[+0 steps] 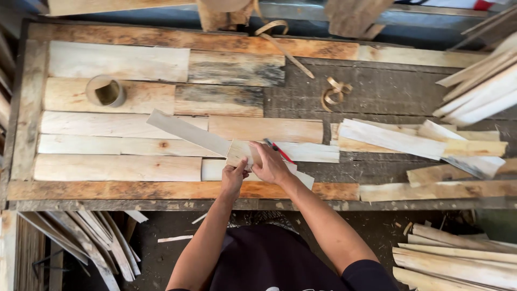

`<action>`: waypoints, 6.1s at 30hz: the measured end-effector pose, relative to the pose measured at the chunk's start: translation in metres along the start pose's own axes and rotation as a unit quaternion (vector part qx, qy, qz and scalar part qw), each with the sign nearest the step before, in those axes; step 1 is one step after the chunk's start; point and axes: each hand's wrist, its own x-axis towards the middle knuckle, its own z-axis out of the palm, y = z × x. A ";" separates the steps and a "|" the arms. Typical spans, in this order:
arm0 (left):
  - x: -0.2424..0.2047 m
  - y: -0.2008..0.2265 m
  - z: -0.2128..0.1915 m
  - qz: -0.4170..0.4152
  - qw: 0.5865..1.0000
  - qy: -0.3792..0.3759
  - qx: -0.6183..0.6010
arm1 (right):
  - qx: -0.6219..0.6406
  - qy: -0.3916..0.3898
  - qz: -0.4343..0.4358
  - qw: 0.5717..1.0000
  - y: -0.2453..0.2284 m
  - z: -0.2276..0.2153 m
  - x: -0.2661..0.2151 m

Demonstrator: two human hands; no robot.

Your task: Using a utility knife to trim and shape thin wooden strips on a workbench.

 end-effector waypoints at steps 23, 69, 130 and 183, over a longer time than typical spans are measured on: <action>0.010 -0.025 0.059 -0.095 0.989 -0.108 0.024 | -0.180 -0.046 0.114 0.976 0.021 -0.036 -0.033; 0.070 -0.081 0.199 0.002 0.992 0.081 0.093 | -0.207 -0.035 0.067 0.975 0.185 -0.117 -0.004; 0.033 -0.040 0.300 0.112 0.980 0.043 0.158 | -0.107 0.117 0.017 0.987 0.263 -0.172 0.000; 0.002 0.089 -0.089 0.069 0.928 -0.065 0.361 | 0.570 0.104 0.269 0.769 0.021 0.107 0.056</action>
